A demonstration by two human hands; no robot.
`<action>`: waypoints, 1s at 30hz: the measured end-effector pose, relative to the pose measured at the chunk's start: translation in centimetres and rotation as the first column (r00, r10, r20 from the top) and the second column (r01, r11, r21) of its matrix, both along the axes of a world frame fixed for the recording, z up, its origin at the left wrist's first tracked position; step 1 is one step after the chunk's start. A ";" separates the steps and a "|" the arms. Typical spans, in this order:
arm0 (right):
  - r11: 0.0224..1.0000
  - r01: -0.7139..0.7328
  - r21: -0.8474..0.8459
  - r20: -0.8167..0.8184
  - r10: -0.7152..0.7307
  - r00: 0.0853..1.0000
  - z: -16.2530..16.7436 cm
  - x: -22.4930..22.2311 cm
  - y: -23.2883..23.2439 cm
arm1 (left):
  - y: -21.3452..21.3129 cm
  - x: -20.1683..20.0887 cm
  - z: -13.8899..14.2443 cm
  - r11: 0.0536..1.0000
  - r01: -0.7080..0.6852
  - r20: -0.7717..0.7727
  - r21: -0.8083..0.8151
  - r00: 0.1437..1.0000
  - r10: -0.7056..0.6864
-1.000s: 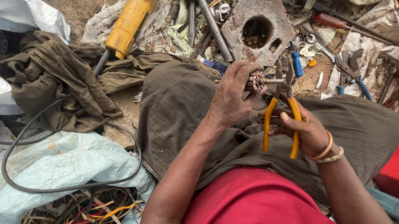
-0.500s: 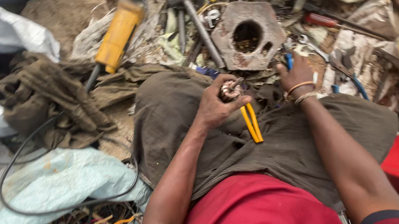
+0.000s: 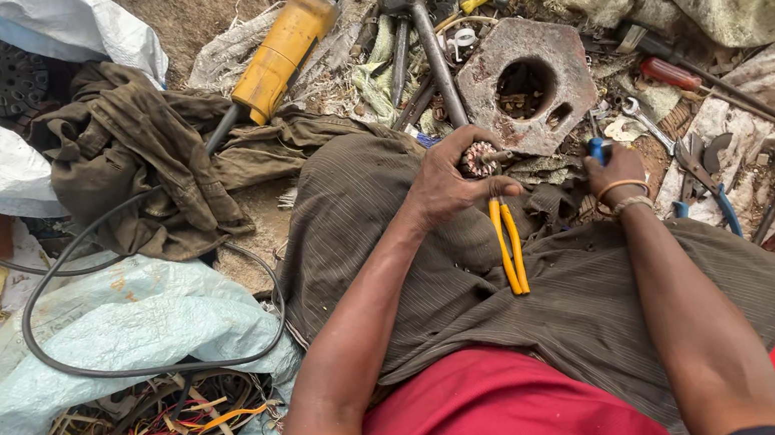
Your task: The person sits on the ground and uses a hammer and pliers to break apart a cylindrical metal component, likely a motor or transformer, to extract copper windings. They repeatedly strike the object and pull out wire bundles, placing them aside.
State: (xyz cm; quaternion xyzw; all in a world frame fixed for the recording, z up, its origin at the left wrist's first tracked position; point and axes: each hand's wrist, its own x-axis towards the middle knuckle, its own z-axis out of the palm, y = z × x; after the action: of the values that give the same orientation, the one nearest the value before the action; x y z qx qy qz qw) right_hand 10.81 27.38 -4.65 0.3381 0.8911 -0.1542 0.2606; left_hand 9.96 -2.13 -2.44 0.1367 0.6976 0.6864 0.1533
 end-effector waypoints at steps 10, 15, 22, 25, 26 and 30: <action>0.745 0.003 -0.667 -0.442 -0.399 0.803 9.5 9.9 -4.7 | 1.1 -0.8 -1.3 0.995 -0.040 -0.005 -0.097 0.999 0.039; 0.892 -0.258 -0.370 -0.590 -0.012 0.807 11.7 12.0 -9.4 | 0.8 -0.5 -0.9 0.999 -0.013 -0.046 -0.030 0.999 0.011; 0.885 -0.429 -0.178 -0.756 0.156 0.635 13.3 10.9 -11.4 | 0.8 -0.6 -0.8 0.997 -0.027 0.015 -0.078 0.999 0.028; 0.881 -0.465 -0.082 -0.752 0.252 0.609 13.9 10.7 -11.2 | 1.0 -0.7 -0.8 0.995 -0.033 0.003 -0.098 0.999 0.033; 0.877 -0.476 -0.064 -0.755 0.269 0.597 14.1 10.6 -11.2 | 1.0 -0.7 -0.8 0.994 -0.039 -0.017 -0.104 0.999 0.037; 0.829 -0.549 0.103 -0.722 0.442 0.532 14.8 10.2 -11.2 | 1.0 -0.6 -0.6 0.991 -0.005 -0.020 -0.132 1.000 0.002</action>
State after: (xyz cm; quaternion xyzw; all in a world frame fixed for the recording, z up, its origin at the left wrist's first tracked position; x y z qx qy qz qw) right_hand 20.96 16.17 10.19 -0.0361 0.9651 -0.2536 -0.0546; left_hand 9.31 -1.15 -3.08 0.1319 0.7434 0.6374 0.1538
